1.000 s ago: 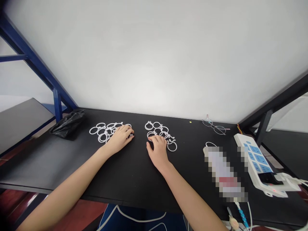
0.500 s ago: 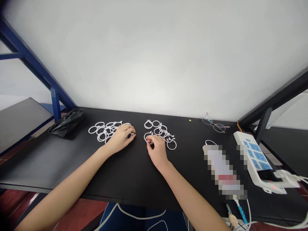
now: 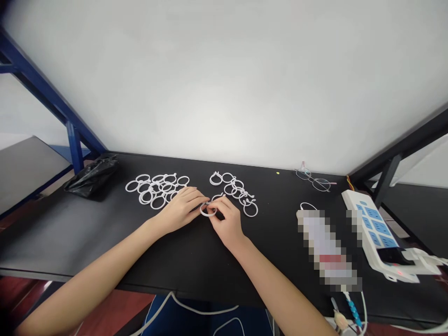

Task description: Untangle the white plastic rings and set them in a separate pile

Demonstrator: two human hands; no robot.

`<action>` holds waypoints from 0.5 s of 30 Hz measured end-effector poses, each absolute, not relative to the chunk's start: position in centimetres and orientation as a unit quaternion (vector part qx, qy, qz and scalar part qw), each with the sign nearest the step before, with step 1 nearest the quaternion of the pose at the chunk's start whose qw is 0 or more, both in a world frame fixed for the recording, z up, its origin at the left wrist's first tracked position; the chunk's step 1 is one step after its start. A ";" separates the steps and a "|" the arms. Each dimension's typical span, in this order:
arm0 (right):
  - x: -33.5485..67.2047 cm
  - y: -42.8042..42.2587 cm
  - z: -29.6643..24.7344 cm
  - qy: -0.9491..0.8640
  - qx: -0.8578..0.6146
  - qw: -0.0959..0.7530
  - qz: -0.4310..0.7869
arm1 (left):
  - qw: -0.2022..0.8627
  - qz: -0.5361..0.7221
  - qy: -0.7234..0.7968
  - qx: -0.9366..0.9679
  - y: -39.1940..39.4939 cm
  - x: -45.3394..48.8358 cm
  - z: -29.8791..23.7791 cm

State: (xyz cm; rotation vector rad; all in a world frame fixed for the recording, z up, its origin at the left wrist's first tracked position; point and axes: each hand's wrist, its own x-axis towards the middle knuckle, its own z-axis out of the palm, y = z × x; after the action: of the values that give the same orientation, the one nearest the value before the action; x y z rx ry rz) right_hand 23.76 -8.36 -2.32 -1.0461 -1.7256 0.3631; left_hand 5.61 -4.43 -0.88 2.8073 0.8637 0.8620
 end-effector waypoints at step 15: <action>23.5 -8.9 -2.0 -0.731 -0.440 0.486 0.190 | -0.005 0.380 0.258 0.888 -4.4 5.7 -1.0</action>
State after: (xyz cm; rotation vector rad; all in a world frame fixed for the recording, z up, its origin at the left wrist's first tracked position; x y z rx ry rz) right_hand 23.45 -8.89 -1.99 -1.0715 -1.7788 0.4618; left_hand 5.70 -4.39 -1.03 2.7995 0.8136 1.1976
